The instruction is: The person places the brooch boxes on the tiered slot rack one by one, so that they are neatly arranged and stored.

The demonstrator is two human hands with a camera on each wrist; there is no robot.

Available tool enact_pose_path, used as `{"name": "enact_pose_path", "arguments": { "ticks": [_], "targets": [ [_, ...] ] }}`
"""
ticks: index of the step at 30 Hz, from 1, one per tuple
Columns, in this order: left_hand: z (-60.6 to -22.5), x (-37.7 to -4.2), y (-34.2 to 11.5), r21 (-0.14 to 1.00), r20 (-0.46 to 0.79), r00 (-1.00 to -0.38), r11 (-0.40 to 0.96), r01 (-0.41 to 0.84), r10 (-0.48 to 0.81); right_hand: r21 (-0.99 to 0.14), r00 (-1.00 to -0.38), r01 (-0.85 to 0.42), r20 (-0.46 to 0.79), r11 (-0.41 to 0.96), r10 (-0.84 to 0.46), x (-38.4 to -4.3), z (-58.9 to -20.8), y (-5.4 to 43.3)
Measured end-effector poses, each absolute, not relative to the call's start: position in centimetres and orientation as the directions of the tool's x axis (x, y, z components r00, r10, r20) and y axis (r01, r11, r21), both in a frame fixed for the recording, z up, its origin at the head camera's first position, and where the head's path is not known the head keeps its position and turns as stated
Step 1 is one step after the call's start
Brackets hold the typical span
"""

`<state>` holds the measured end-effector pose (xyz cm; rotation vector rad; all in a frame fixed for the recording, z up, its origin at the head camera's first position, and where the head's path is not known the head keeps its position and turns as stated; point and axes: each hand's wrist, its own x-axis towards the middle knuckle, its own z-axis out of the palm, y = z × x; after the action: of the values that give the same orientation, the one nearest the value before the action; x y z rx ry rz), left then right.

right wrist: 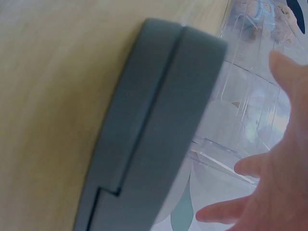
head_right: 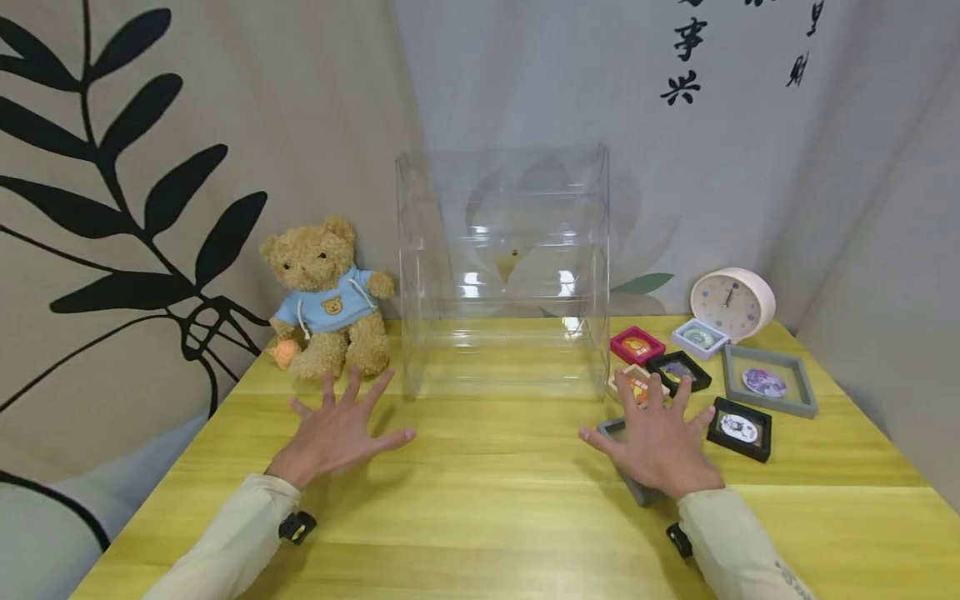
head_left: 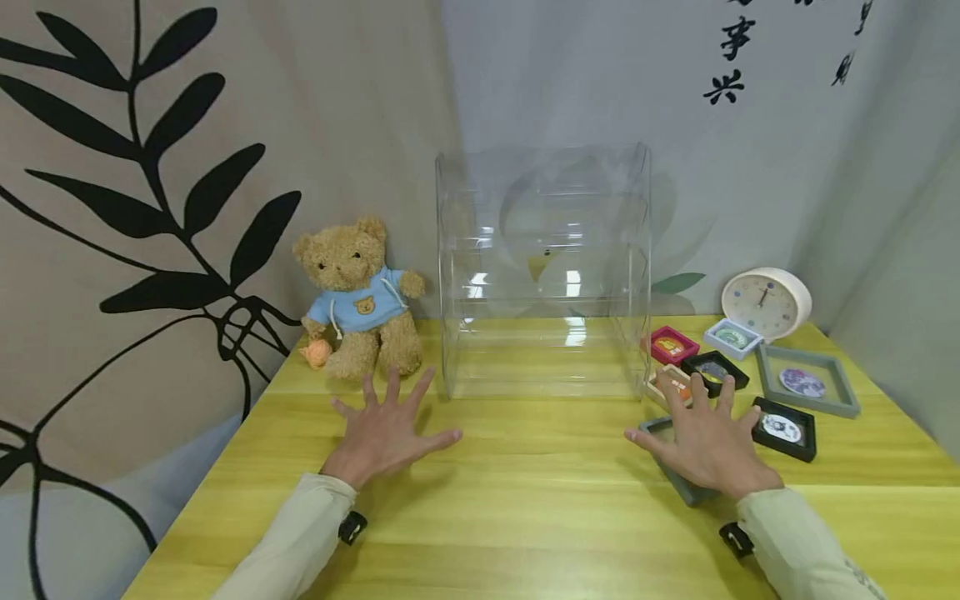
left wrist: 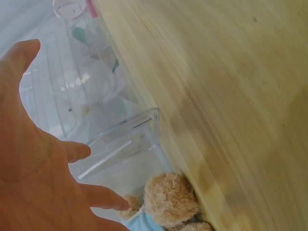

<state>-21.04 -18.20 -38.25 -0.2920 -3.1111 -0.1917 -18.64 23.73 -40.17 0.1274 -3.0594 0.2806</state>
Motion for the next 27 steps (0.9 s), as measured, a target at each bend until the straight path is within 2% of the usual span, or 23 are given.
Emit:
{"name": "enact_pose_path", "arguments": {
  "ticks": [5,8,12,17,22,27],
  "targets": [
    [-38.1,-21.2,-18.3,0.123,0.021,-0.982,0.974,0.190,0.189,-0.178,-0.993,-0.090,0.091,0.980,-0.075,-18.6,-40.2,23.9],
    [-38.0,-21.6,-18.4,0.167,0.024,-0.978,0.964,0.208,0.207,-0.185,-0.992,-0.101,0.099,0.978,-0.083,-18.6,-40.0,24.1],
    [-37.9,-22.4,-18.7,0.310,0.053,-0.962,0.911,0.271,0.268,-0.200,-0.991,-0.109,0.098,0.974,-0.091,-18.6,-39.8,24.6],
    [-38.0,-24.0,-19.0,0.498,0.139,-0.921,0.778,0.383,0.365,-0.213,-0.986,-0.146,0.112,0.966,-0.125,-18.7,-40.0,25.7],
    [-38.0,-25.7,-18.3,0.584,0.220,-0.896,0.684,0.437,0.384,-0.296,-0.975,-0.209,0.140,0.932,-0.174,-18.6,-40.2,27.1],
    [-37.8,-27.3,-17.7,0.664,0.249,-0.899,0.612,0.430,0.361,-0.370,-0.967,-0.252,0.137,0.894,-0.215,-18.5,-40.6,28.0]
  ]
}}
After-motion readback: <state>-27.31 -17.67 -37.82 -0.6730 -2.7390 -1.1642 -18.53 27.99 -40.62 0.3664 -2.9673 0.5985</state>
